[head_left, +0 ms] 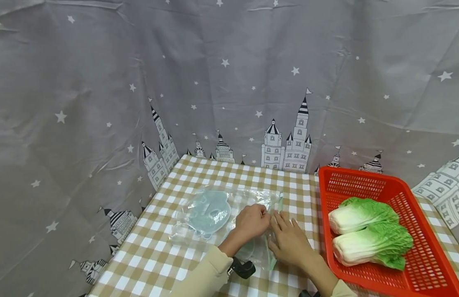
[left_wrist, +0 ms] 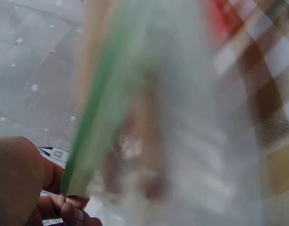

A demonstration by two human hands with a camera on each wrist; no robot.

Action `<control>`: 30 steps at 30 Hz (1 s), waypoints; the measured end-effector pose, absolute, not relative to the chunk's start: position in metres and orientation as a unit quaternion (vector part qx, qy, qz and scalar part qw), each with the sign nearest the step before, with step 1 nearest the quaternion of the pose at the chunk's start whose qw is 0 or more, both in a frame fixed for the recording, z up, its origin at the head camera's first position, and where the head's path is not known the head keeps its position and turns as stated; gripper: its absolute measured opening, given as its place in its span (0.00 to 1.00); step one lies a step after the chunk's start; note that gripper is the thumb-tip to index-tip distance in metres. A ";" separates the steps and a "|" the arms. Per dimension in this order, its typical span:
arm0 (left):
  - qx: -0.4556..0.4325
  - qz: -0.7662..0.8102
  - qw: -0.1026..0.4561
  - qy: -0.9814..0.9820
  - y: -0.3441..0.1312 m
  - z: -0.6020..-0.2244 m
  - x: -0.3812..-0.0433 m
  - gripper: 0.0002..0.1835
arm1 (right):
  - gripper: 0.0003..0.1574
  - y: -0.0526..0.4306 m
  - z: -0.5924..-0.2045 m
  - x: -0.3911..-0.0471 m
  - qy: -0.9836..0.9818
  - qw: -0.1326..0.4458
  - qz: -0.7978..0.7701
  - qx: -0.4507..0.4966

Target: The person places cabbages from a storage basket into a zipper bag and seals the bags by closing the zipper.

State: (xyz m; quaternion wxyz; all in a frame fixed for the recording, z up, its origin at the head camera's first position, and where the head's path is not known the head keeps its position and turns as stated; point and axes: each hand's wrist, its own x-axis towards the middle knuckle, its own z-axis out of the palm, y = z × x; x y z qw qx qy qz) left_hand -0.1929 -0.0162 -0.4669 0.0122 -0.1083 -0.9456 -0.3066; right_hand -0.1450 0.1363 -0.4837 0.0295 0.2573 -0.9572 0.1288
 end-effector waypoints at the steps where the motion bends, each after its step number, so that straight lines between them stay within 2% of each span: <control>1: -0.113 -0.312 0.010 -0.943 -0.017 -0.465 -0.192 0.15 | 0.40 0.135 -0.487 -0.144 -0.960 0.019 0.115 0.255; 8: -0.148 -0.343 0.037 -0.927 -0.026 -0.436 -0.191 0.17 | 0.56 0.132 -0.503 -0.136 -0.969 -0.069 0.084 0.221; 12: -0.156 -0.336 0.069 -0.926 -0.027 -0.426 -0.195 0.18 | 0.58 0.132 -0.510 -0.137 -0.968 -0.097 0.060 0.222; 13: -0.152 -0.333 0.073 -0.928 -0.026 -0.426 -0.196 0.18 | 0.58 0.131 -0.510 -0.138 -0.968 -0.096 0.055 0.224; 17: -0.127 -0.321 0.066 -0.936 -0.021 -0.430 -0.199 0.16 | 0.41 0.125 -0.505 -0.142 -0.963 -0.042 0.056 0.261; 20: -0.121 -0.313 0.056 -0.940 -0.017 -0.434 -0.200 0.16 | 0.37 0.121 -0.503 -0.144 -0.948 0.018 0.073 0.308; 23: -0.122 -0.309 0.055 -0.941 -0.015 -0.434 -0.200 0.17 | 0.41 0.118 -0.504 -0.147 -0.934 0.038 0.101 0.341; 30: -0.129 -0.326 0.068 -0.934 -0.019 -0.424 -0.201 0.19 | 0.47 0.120 -0.520 -0.152 -0.934 -0.007 0.095 0.345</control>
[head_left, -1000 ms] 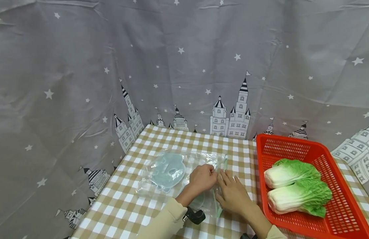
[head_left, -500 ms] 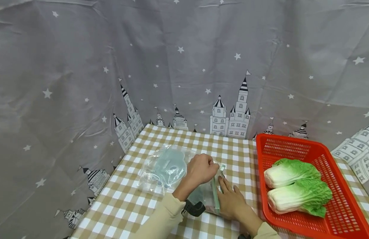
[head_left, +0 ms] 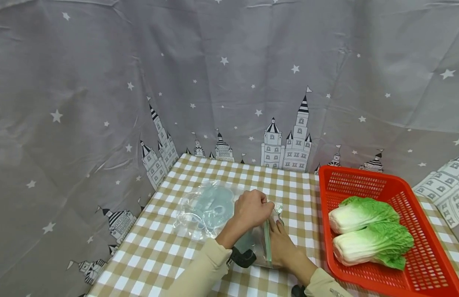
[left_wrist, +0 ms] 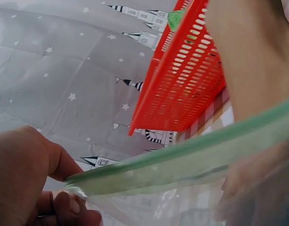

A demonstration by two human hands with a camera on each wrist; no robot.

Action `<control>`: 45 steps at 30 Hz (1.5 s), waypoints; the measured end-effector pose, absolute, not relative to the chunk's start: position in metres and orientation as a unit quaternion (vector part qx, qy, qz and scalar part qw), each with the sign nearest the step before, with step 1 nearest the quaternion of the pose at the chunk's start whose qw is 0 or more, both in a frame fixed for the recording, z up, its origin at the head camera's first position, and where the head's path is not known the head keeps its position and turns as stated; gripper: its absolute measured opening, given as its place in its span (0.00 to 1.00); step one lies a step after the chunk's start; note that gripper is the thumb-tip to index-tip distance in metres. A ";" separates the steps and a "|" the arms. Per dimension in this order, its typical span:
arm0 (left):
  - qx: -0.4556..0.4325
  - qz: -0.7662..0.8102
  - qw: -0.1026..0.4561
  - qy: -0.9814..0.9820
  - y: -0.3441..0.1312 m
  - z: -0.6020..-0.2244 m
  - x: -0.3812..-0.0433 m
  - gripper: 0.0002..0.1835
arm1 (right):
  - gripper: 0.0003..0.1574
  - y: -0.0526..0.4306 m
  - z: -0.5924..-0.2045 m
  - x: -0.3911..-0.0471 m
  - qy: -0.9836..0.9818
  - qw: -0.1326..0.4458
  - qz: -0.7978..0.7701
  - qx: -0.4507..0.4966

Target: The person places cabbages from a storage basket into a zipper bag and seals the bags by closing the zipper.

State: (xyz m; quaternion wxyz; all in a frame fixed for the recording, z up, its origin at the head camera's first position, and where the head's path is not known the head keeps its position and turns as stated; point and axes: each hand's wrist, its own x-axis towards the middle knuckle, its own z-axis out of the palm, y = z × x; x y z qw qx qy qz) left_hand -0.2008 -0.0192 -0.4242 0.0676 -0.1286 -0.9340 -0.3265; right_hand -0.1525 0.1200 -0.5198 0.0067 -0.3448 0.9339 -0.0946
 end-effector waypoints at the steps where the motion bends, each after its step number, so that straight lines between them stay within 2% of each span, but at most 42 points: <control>1: -0.131 -0.327 0.072 -0.933 -0.020 -0.423 -0.202 0.20 | 0.50 0.121 -0.522 -0.153 0.935 0.008 -0.078 -0.346; 4: -0.135 -0.321 0.084 -0.933 -0.022 -0.421 -0.204 0.20 | 0.57 0.122 -0.525 -0.156 0.937 0.016 -0.041 -0.347; 6: -0.139 -0.322 0.087 -0.932 -0.023 -0.420 -0.205 0.19 | 0.56 0.123 -0.525 -0.157 0.937 0.023 -0.043 -0.347; 11: -0.136 -0.335 0.072 -0.930 -0.021 -0.423 -0.206 0.17 | 0.38 0.123 -0.517 -0.158 0.926 0.021 -0.123 -0.356; 16: -0.128 -0.331 0.061 -0.933 -0.020 -0.426 -0.207 0.16 | 0.23 0.133 -0.494 -0.148 0.904 -0.031 -0.198 -0.377; 22: -0.126 -0.322 0.060 -0.937 -0.020 -0.429 -0.209 0.15 | 0.27 0.162 -0.457 -0.124 0.903 -0.022 -0.231 -0.361; 26: -0.127 -0.324 0.053 -0.936 -0.021 -0.430 -0.209 0.13 | 0.27 0.191 -0.433 -0.116 0.894 -0.061 -0.257 -0.361; 33: -0.118 -0.328 0.039 -0.936 -0.023 -0.432 -0.212 0.12 | 0.24 0.258 -0.410 -0.127 0.917 -0.109 -0.238 -0.299; 36: -0.118 -0.329 0.038 -0.936 -0.024 -0.433 -0.213 0.12 | 0.21 0.291 -0.412 -0.138 0.936 -0.107 -0.203 -0.268; 39: -0.119 -0.331 0.037 -0.935 -0.023 -0.434 -0.213 0.12 | 0.26 0.320 -0.416 -0.144 0.950 -0.080 -0.172 -0.246; 45: -0.123 -0.328 0.038 -0.936 -0.020 -0.434 -0.209 0.12 | 0.52 0.355 -0.426 -0.141 0.968 0.016 -0.124 -0.219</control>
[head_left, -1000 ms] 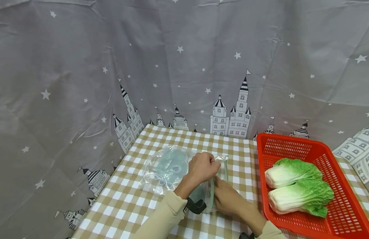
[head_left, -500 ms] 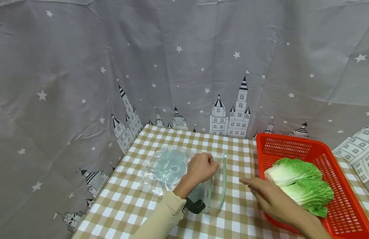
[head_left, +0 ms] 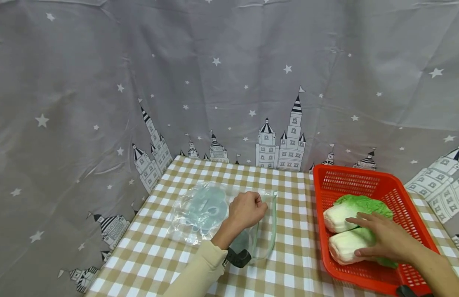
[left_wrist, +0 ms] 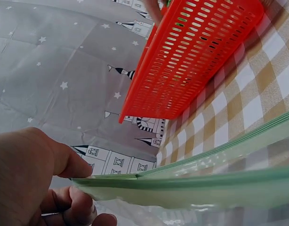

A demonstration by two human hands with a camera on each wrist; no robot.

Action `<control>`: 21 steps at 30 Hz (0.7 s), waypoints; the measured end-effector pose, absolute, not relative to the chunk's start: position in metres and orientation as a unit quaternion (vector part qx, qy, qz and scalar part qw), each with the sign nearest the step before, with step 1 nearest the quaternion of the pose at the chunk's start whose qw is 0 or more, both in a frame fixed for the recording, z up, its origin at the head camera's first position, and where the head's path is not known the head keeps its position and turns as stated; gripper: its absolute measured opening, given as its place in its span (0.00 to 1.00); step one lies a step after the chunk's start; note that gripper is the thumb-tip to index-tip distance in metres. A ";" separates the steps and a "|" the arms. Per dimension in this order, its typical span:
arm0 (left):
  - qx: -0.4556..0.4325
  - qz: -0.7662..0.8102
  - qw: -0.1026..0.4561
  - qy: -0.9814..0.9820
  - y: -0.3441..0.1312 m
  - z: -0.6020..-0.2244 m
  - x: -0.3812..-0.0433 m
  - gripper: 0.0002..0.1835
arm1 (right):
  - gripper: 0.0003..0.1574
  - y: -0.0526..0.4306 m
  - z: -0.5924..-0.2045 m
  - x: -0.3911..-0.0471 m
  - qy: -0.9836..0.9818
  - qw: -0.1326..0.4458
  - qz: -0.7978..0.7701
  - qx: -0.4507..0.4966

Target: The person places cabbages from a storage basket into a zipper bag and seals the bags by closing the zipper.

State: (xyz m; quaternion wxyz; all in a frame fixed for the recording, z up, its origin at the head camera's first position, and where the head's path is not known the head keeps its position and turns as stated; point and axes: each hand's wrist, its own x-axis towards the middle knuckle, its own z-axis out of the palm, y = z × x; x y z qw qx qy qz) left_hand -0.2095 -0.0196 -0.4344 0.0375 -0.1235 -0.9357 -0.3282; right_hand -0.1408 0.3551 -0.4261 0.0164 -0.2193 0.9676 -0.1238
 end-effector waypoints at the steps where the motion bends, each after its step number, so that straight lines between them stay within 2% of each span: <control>1: -0.124 -0.327 0.038 -0.936 -0.020 -0.434 -0.209 0.12 | 0.55 0.357 -0.428 -0.140 0.968 0.036 -0.122 -0.217; 4: -0.128 -0.326 0.042 -0.936 -0.021 -0.435 -0.209 0.13 | 0.60 0.361 -0.432 -0.138 0.964 0.084 -0.136 -0.215; 11: -0.133 -0.322 0.040 -0.936 -0.021 -0.436 -0.209 0.12 | 0.59 0.368 -0.433 -0.132 0.953 0.133 -0.157 -0.223; 21: -0.135 -0.312 0.046 -0.939 -0.020 -0.438 -0.208 0.11 | 0.56 0.374 -0.442 -0.126 0.961 0.131 -0.115 -0.215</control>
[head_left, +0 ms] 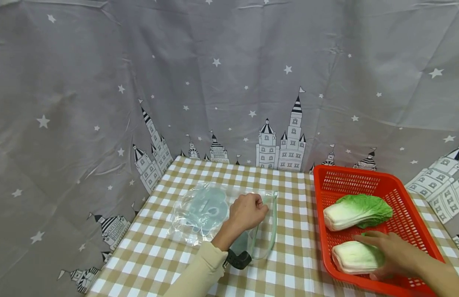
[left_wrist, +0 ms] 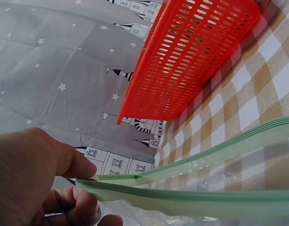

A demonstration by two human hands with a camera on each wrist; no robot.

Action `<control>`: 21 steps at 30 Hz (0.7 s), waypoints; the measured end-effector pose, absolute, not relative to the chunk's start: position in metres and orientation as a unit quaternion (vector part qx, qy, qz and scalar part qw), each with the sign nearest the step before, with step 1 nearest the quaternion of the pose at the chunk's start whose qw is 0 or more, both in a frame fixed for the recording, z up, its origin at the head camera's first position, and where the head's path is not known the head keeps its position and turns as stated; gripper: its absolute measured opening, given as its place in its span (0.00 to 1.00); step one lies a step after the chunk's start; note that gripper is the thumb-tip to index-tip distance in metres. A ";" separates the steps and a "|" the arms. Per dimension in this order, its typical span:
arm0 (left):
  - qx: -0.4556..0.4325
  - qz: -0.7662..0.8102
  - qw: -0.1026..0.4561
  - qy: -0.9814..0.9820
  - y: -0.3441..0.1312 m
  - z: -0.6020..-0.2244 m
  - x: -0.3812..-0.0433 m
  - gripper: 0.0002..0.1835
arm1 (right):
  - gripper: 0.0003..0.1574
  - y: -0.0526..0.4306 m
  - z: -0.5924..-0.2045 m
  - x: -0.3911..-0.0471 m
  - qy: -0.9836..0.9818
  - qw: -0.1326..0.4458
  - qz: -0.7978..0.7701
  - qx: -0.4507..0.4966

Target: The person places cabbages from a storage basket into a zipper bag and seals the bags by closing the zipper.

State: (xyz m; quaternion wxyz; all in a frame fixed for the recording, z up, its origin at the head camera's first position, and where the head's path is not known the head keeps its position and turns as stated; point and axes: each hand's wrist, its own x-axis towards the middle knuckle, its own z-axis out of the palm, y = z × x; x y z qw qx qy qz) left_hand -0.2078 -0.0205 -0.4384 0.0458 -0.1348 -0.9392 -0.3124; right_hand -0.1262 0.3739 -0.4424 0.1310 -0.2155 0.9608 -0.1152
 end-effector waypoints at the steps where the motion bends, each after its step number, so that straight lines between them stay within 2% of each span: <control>1: -0.135 -0.312 0.046 -0.939 -0.021 -0.438 -0.208 0.11 | 0.55 0.374 -0.444 -0.126 0.962 0.132 -0.111 -0.212; 10: -0.137 -0.308 0.044 -0.940 -0.021 -0.439 -0.208 0.11 | 0.48 0.372 -0.437 -0.124 0.962 0.121 -0.107 -0.218; 14: -0.140 -0.314 0.046 -0.938 -0.021 -0.439 -0.209 0.10 | 0.49 0.368 -0.422 -0.123 0.964 0.104 -0.106 -0.220; 21: -0.141 -0.321 0.040 -0.936 -0.023 -0.435 -0.209 0.11 | 0.53 0.352 -0.388 -0.121 0.983 0.048 -0.064 -0.163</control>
